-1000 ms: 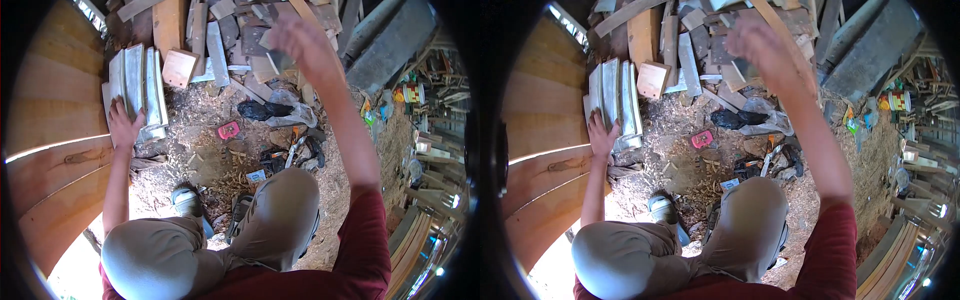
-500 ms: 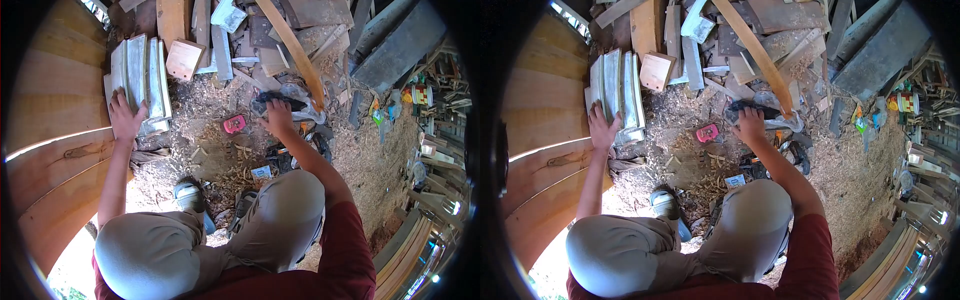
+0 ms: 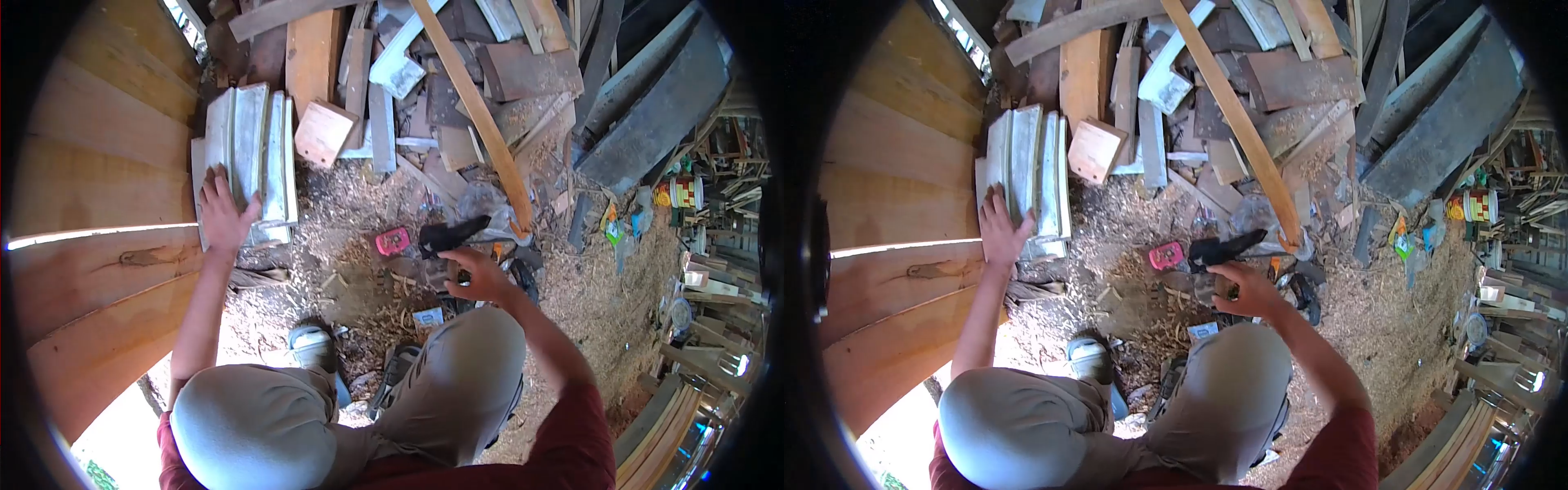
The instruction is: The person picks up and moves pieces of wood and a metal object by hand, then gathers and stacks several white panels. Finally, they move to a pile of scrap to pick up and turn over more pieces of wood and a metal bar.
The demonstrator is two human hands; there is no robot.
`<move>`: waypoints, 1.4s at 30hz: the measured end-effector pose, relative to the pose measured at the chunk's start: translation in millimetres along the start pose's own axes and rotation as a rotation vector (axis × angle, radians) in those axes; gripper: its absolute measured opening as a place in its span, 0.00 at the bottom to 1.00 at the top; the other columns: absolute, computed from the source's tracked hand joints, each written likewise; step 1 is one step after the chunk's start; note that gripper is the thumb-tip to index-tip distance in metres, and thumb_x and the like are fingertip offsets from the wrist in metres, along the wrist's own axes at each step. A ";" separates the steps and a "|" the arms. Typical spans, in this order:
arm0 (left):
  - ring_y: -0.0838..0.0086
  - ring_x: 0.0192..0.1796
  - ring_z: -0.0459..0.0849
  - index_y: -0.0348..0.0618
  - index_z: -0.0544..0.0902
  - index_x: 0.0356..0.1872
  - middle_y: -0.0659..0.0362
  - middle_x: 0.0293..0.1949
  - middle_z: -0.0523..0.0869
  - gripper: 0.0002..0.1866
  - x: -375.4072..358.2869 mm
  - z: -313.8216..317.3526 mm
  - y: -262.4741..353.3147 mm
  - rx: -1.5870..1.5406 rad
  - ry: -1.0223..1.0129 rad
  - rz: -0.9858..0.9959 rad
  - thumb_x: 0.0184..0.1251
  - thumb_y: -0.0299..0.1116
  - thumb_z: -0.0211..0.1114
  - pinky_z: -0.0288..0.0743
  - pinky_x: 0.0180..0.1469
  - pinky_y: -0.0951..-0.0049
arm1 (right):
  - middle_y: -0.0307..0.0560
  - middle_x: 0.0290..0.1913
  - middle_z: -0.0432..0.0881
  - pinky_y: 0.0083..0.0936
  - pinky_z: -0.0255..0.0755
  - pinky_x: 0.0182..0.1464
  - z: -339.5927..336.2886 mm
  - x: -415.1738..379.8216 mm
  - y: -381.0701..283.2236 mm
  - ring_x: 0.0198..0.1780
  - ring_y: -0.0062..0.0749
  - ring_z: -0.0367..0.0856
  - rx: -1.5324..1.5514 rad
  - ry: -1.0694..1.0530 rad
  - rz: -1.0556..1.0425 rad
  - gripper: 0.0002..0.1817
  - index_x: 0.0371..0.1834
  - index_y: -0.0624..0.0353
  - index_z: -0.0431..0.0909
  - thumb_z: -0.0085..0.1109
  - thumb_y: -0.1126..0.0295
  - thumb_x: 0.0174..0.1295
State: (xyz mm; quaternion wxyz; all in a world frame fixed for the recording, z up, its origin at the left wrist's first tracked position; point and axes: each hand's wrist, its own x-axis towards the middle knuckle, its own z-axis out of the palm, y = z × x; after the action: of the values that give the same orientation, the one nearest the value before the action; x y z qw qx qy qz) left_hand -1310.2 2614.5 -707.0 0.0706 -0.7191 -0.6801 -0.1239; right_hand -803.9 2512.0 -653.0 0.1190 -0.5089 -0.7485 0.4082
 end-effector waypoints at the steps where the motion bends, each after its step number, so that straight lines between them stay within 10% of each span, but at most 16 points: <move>1: 0.39 0.63 0.71 0.28 0.64 0.69 0.33 0.63 0.72 0.44 1.7 -5.9 4.5 0.013 -0.020 -0.014 0.65 0.58 0.62 0.64 0.69 0.47 | 0.55 0.52 0.81 0.41 0.74 0.57 -20.6 13.2 -14.7 0.54 0.53 0.80 0.012 -0.107 -0.007 0.33 0.63 0.56 0.76 0.72 0.59 0.53; 5: 0.38 0.64 0.70 0.29 0.62 0.71 0.33 0.66 0.69 0.46 3.7 -7.9 5.9 -0.022 -0.047 -0.039 0.64 0.59 0.62 0.63 0.70 0.46 | 0.54 0.50 0.82 0.33 0.76 0.56 -98.8 84.2 -68.3 0.53 0.41 0.82 0.107 -0.034 -0.164 0.26 0.61 0.57 0.77 0.69 0.63 0.60; 7: 0.38 0.64 0.70 0.29 0.62 0.71 0.33 0.66 0.69 0.46 1.4 -8.7 6.7 -0.002 -0.043 -0.043 0.64 0.59 0.61 0.62 0.70 0.46 | 0.52 0.51 0.80 0.32 0.75 0.56 -123.6 134.3 -79.1 0.53 0.37 0.81 0.493 0.708 -0.312 0.24 0.60 0.61 0.75 0.66 0.64 0.64; 10: 0.36 0.65 0.68 0.29 0.62 0.71 0.31 0.66 0.68 0.47 4.1 -12.4 9.9 -0.011 -0.071 -0.073 0.62 0.58 0.63 0.61 0.71 0.45 | 0.55 0.56 0.78 0.33 0.75 0.58 -161.8 148.4 -108.1 0.55 0.40 0.80 0.606 1.091 -0.215 0.26 0.62 0.63 0.72 0.66 0.62 0.65; 15: 0.35 0.66 0.67 0.28 0.62 0.71 0.30 0.68 0.66 0.48 0.9 -4.2 1.9 -0.055 -0.016 -0.049 0.60 0.57 0.64 0.62 0.70 0.44 | 0.62 0.57 0.77 0.40 0.77 0.54 -118.1 93.0 -66.6 0.55 0.55 0.80 -0.541 0.633 0.078 0.33 0.68 0.62 0.66 0.67 0.66 0.61; 18: 0.34 0.65 0.67 0.28 0.62 0.71 0.29 0.68 0.66 0.48 1.8 -7.8 4.0 -0.073 -0.024 -0.074 0.60 0.58 0.64 0.62 0.70 0.43 | 0.59 0.51 0.80 0.40 0.78 0.53 -89.8 79.7 -63.4 0.53 0.54 0.81 -0.597 0.510 0.282 0.31 0.70 0.62 0.66 0.64 0.70 0.63; 22: 0.34 0.65 0.68 0.28 0.63 0.70 0.29 0.68 0.65 0.48 1.9 -6.8 4.6 -0.062 -0.013 -0.070 0.60 0.58 0.64 0.62 0.69 0.42 | 0.60 0.53 0.78 0.42 0.78 0.50 -94.6 71.0 -44.8 0.52 0.58 0.80 -0.299 0.659 0.156 0.31 0.70 0.62 0.66 0.62 0.75 0.62; 30: 0.36 0.65 0.67 0.29 0.63 0.71 0.32 0.69 0.65 0.48 2.6 -9.4 6.9 -0.075 -0.031 -0.123 0.58 0.56 0.65 0.61 0.70 0.43 | 0.46 0.48 0.80 0.28 0.73 0.50 -164.0 54.8 -88.4 0.45 0.30 0.79 -0.053 0.903 0.103 0.20 0.67 0.62 0.71 0.53 0.75 0.73; 32: 0.35 0.65 0.67 0.30 0.62 0.72 0.32 0.69 0.65 0.49 1.9 -7.2 6.1 -0.091 -0.022 -0.114 0.57 0.56 0.65 0.61 0.70 0.43 | 0.32 0.31 0.70 0.17 0.61 0.29 -210.5 83.2 -79.0 0.28 0.15 0.65 -0.061 1.012 0.070 0.18 0.65 0.61 0.72 0.56 0.71 0.73; 35: 0.35 0.65 0.67 0.29 0.62 0.72 0.32 0.69 0.64 0.49 0.1 -6.7 6.9 -0.072 -0.036 -0.113 0.57 0.56 0.64 0.61 0.70 0.43 | 0.31 0.28 0.71 0.19 0.57 0.22 -293.0 156.3 -101.9 0.23 0.14 0.65 0.293 1.072 0.032 0.15 0.58 0.59 0.75 0.56 0.67 0.72; 36: 0.35 0.65 0.67 0.29 0.62 0.72 0.32 0.69 0.64 0.49 0.0 -5.4 5.7 -0.070 -0.034 -0.113 0.57 0.56 0.64 0.61 0.70 0.43 | 0.44 0.42 0.81 0.23 0.71 0.44 -323.5 180.9 -101.2 0.42 0.26 0.77 0.253 1.082 0.113 0.26 0.66 0.65 0.73 0.61 0.63 0.68; 42: 0.33 0.70 0.64 0.29 0.62 0.72 0.31 0.72 0.62 0.46 -1.5 -17.2 -11.5 -0.125 -0.096 -0.051 0.66 0.57 0.64 0.60 0.73 0.44 | 0.46 0.53 0.77 0.26 0.72 0.58 -361.3 271.0 -185.0 0.53 0.31 0.81 0.617 0.640 -0.145 0.31 0.69 0.62 0.70 0.57 0.51 0.71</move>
State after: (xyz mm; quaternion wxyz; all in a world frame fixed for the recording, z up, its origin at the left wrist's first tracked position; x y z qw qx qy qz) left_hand -1323.2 2609.1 -691.7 -0.0100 -0.7097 -0.6917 -0.1332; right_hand -835.4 2894.3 -351.2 0.5189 -0.4965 -0.5512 0.4248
